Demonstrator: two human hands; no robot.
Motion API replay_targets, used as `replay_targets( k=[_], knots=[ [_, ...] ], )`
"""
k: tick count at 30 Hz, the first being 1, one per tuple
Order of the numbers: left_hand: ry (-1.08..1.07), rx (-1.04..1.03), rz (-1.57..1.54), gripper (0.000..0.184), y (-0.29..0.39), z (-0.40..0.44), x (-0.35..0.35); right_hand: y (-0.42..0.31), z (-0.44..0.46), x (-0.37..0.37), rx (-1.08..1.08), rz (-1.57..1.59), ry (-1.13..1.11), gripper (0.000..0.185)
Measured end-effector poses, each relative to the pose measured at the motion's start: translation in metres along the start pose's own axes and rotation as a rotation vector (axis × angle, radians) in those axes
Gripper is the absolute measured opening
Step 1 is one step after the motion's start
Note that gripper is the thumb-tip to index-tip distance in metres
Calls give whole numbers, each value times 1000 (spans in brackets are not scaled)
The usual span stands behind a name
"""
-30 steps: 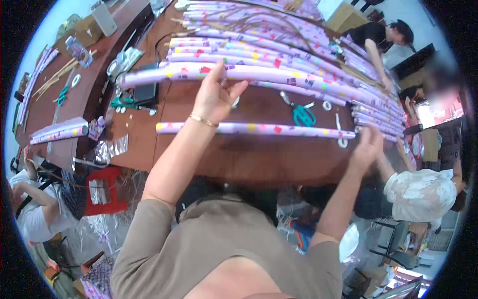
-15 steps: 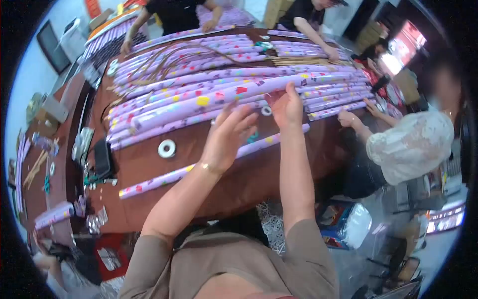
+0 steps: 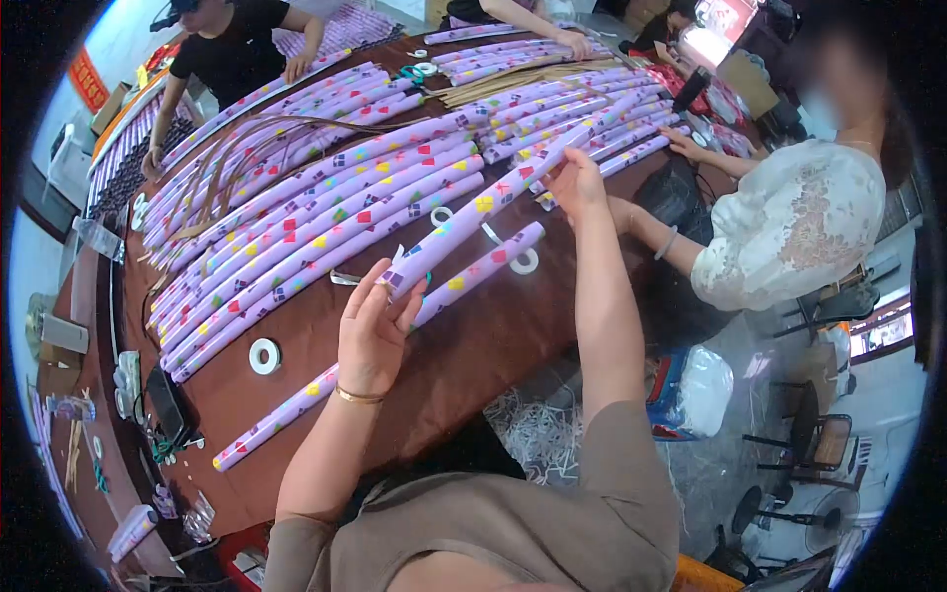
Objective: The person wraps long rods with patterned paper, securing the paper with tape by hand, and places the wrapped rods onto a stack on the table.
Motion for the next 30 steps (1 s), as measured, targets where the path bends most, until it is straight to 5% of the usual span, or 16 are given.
replay_targets(
  k=[26, 30],
  knots=[
    [-34, 32, 121, 43, -8, -9, -2, 9, 7, 27, -28, 155, -84, 35],
    [-47, -227, 951, 47, 30, -35, 33, 8, -22, 17, -34, 94, 60, 49]
  ],
)
Point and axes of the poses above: each hand's wrist, its own z-axis towards the middle knuckle, its own x-axis out of the back of the hand, y = z × x, the point moved 8 cm from there along z, towards the middle knuckle, and after that the axes turned 11 degrees about z, right-handed, at the moved point
